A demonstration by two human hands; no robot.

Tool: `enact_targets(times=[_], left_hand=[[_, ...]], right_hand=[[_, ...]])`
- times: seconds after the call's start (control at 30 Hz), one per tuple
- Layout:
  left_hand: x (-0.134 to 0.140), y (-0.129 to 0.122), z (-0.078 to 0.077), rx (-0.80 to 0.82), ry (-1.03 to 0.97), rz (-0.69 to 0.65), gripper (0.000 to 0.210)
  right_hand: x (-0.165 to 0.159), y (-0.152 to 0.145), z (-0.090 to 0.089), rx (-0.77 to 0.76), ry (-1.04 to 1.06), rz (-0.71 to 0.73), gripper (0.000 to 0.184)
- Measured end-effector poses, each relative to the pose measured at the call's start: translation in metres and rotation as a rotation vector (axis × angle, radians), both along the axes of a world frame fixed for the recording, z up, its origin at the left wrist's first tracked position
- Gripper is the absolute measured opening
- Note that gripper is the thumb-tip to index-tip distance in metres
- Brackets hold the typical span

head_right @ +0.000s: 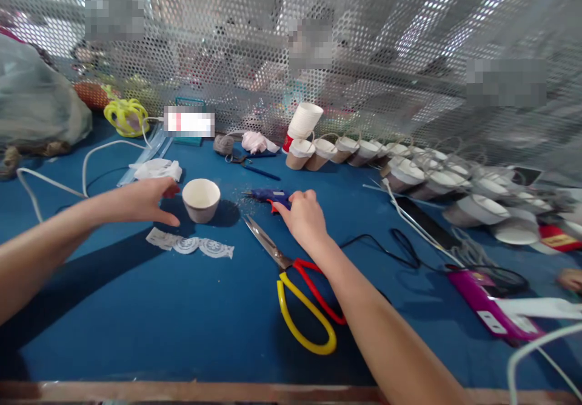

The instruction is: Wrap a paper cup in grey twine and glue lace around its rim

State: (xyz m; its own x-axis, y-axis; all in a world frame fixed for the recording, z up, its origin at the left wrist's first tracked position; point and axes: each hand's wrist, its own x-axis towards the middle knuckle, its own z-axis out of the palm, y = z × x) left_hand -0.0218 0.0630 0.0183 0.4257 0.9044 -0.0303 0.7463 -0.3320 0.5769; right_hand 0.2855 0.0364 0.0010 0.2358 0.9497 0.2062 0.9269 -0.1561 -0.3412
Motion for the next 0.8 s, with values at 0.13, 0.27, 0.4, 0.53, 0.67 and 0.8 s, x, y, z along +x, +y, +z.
enact_targets(times=[0.13,0.27,0.4,0.53,0.67,0.8], left_hand=[[-0.008,-0.017,0.021,-0.023,0.205,-0.101,0.025],[0.016,-0.053,-0.005,0.129,0.202,-0.210,0.023],[0.031,-0.071,-0.034,0.289,0.112,-0.227,0.020],[0.027,-0.071,-0.031,0.186,-0.085,-0.275,0.010],[0.018,-0.070,-0.015,-0.071,-0.188,-0.208,0.013],[0.008,-0.065,-0.006,-0.163,-0.290,-0.192,0.021]], right_hand=[[-0.027,-0.025,0.015,-0.030,-0.009,0.324,0.011],[-0.060,-0.045,0.018,-0.263,0.081,0.632,0.009],[-0.078,-0.053,0.012,-0.280,0.036,0.751,0.021],[-0.082,-0.053,0.007,-0.227,0.055,0.834,0.020],[-0.081,-0.052,0.012,-0.284,0.210,0.791,0.006],[-0.080,-0.051,0.022,-0.401,0.444,0.657,0.013]])
